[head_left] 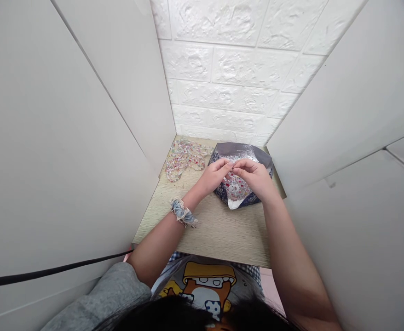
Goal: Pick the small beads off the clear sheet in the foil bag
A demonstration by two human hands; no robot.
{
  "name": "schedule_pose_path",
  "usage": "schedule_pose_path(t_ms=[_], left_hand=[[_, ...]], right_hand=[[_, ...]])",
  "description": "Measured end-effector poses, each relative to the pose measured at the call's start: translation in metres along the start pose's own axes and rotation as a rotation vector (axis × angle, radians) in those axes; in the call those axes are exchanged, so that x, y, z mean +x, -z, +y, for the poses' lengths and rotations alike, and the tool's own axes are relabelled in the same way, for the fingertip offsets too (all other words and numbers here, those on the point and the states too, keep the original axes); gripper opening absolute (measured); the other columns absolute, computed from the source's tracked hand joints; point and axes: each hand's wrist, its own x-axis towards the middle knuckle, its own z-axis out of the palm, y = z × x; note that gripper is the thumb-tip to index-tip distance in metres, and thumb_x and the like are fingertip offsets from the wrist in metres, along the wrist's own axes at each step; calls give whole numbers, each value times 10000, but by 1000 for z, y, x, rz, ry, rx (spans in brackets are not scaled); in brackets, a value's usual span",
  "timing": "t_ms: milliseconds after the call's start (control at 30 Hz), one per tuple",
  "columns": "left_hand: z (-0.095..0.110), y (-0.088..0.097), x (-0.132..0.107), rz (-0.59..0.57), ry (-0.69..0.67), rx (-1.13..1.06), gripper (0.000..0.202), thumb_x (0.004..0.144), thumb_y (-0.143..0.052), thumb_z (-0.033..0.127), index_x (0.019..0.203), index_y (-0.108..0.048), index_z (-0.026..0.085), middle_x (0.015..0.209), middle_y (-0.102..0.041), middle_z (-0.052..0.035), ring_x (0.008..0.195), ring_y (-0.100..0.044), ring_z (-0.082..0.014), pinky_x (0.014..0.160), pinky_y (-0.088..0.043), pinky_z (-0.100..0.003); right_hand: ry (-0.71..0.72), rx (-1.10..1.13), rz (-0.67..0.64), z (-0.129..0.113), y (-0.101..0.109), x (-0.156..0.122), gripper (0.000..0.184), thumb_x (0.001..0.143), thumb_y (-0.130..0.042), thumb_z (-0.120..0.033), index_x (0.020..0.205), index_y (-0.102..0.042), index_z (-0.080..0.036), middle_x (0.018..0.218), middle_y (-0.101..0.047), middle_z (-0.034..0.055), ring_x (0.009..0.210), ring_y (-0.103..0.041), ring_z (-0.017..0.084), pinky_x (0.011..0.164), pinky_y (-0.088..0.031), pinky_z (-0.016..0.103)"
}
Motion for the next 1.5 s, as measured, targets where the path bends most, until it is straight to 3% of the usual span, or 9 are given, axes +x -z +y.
schedule_pose_path(t_ms=[100, 233, 467, 567, 700, 800, 1100, 1267, 1500], left_hand=[[-1, -3, 2, -40, -23, -88, 285, 749, -449, 412, 749, -515, 135, 712, -507, -4, 671, -487, -80, 611, -395, -203], [7, -5, 5, -69, -15, -133, 277, 706, -514, 391, 718, -540, 115, 673, -520, -9, 668, -488, -85, 650, -396, -231], [26, 0, 6, -140, 62, -55, 260, 686, -544, 367, 720, -573, 111, 550, -491, 16, 461, -377, -35, 452, -288, -187], [19, 4, 6, -106, 110, -83, 262, 682, -542, 377, 684, -566, 116, 477, -404, 47, 412, -305, -23, 408, -215, -184], [5, 9, 7, -45, 153, -134, 242, 660, -559, 370, 676, -550, 129, 443, -350, 67, 388, -276, -21, 394, -192, -182], [1, 13, 7, -5, 154, -112, 223, 674, -543, 351, 668, -543, 128, 424, -348, 66, 384, -273, -22, 387, -181, -176], [1, 15, 7, 12, 85, -20, 226, 684, -533, 339, 664, -549, 114, 551, -489, 27, 396, -344, -24, 378, -218, -185], [-2, 17, 8, 47, 85, -102, 210, 711, -499, 327, 693, -550, 124, 516, -432, 49, 364, -310, -18, 367, -202, -186], [-6, 13, 9, 57, 38, 41, 214, 699, -505, 320, 661, -556, 115, 465, -405, 52, 409, -325, -33, 415, -241, -187]], right_hand=[[92, -38, 92, -5, -3, -1, 107, 676, -601, -319, 671, -590, -213, 853, -544, 29, 842, -505, 176, 712, -438, 313], [133, 1, 125, -8, -2, -2, 106, 690, -586, -328, 673, -582, -223, 881, -530, 35, 861, -499, 182, 685, -448, 304], [125, 24, 136, -9, 4, -2, 98, 721, -551, -309, 702, -543, -213, 832, -554, 20, 764, -515, 156, 692, -412, 284], [118, -193, 89, -5, 5, -1, 85, 746, -501, -282, 729, -547, -212, 791, -566, 19, 720, -509, 158, 656, -395, 284], [106, -648, -108, 8, 7, 0, 90, 720, -476, -176, 693, -560, -197, 737, -553, 28, 673, -491, 155, 616, -367, 274], [34, -807, -221, 17, 8, 0, 123, 686, -479, -121, 631, -564, -191, 688, -549, 34, 640, -489, 150, 596, -354, 263], [-112, -963, -308, 15, -2, 0, 149, 740, -485, -164, 822, -607, -191, 834, -588, 53, 754, -536, 156, 626, -354, 227], [-109, -990, -306, 16, -6, 0, 129, 745, -490, -189, 812, -599, -207, 814, -605, 42, 729, -543, 161, 590, -339, 233], [-124, -958, -307, 22, -8, 1, 148, 756, -458, -207, 808, -596, -205, 800, -599, 48, 718, -533, 161, 597, -340, 242]])
